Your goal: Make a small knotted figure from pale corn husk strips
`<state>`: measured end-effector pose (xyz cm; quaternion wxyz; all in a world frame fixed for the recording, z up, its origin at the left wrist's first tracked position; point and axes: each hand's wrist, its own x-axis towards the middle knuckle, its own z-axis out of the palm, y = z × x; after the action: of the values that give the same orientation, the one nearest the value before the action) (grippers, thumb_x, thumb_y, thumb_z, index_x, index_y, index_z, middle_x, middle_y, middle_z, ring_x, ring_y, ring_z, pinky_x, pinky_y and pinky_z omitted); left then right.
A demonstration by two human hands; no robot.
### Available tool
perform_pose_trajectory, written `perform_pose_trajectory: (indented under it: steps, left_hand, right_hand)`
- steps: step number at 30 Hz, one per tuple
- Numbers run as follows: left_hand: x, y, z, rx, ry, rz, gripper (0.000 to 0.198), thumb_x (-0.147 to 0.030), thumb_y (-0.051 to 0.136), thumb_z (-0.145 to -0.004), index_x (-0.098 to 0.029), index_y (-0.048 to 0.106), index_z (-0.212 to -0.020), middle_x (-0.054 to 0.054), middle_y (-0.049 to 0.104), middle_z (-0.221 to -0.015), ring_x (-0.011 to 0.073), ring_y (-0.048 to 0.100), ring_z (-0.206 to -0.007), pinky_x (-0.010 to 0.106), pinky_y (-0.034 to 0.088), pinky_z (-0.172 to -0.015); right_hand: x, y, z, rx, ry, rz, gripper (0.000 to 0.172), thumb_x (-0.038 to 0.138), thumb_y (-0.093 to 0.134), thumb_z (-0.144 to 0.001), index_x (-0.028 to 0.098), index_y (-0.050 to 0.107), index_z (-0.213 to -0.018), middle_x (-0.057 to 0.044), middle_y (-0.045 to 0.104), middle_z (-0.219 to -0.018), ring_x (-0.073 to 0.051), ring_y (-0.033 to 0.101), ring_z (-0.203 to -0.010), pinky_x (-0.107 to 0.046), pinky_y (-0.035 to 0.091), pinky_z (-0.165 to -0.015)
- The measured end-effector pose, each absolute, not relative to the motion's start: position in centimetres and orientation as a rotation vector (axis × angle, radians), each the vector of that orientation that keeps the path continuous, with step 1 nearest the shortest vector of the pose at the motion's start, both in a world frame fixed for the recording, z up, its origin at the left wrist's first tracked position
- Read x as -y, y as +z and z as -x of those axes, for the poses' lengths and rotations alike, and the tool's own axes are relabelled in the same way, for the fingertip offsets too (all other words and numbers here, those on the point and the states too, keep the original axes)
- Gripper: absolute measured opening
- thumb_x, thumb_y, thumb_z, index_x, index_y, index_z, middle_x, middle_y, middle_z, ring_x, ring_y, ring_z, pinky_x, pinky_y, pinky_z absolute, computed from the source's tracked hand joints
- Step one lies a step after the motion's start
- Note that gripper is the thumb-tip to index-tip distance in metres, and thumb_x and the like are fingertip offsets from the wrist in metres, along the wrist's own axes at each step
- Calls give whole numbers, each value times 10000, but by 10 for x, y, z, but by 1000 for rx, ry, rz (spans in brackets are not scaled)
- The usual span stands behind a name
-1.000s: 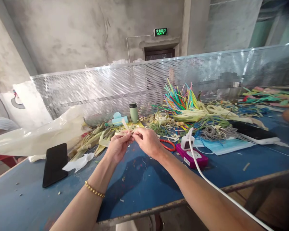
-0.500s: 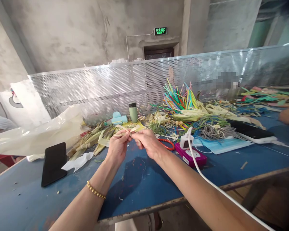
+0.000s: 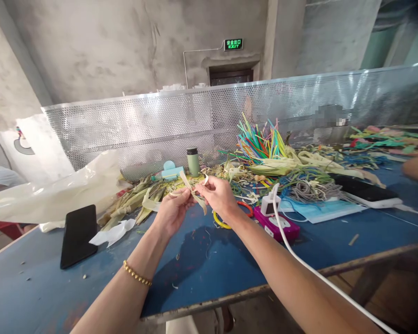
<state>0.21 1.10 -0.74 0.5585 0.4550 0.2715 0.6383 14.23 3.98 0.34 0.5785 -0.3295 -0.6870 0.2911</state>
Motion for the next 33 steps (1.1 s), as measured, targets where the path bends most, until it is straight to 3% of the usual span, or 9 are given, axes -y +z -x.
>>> perform_pose_trajectory:
  steps: [5,16,22,26,29,33]
  left_hand:
    - [-8,-4,-3,-648,1477,-1066,170,-212,768,-699,-86,707,-797,53,675,-723,113,620,-633,220,474,-606]
    - [-13,-12,-4,-770,1602,-1154,241,-225,843,-555,-96,656,-634,2,581,-590,78,502,-489,230,352,-495]
    - [-12,-12,-4,-786,1606,-1194,219,-226,825,-572,-94,653,-602,9,570,-570,81,479,-488,242,335,-497]
    - [-9,-8,0,-716,1542,-1122,181,-203,802,-631,-89,671,-685,22,603,-678,80,511,-549,236,375,-538]
    - [-7,-3,4,-600,1458,-1033,154,-183,773,-685,-107,679,-780,35,629,-803,75,517,-607,231,411,-585]
    - [-5,1,7,-547,1380,-976,119,-187,724,-727,-111,690,-812,50,645,-827,99,533,-644,240,430,-597]
  right_hand:
    - [-40,3,-143,1575,697,799,236,360,622,-764,180,529,-644,2,586,-554,-106,496,-441,-229,380,-440]
    - [-31,3,-139,1637,474,874,306,326,620,-753,208,432,-541,18,496,-482,-119,463,-508,-238,336,-488]
    - [-26,2,-135,1526,805,840,276,300,626,-737,196,455,-547,30,492,-460,-84,404,-415,-229,302,-420]
    - [-27,6,-138,1418,1083,784,344,424,638,-762,183,490,-567,40,472,-450,-61,350,-351,-227,252,-366]
    - [-29,10,-143,1449,973,738,383,479,633,-783,169,541,-578,22,509,-482,-74,413,-406,-226,311,-409]
    - [-34,11,-146,1533,969,710,218,355,707,-728,145,651,-704,-31,655,-678,-113,550,-606,-238,415,-572]
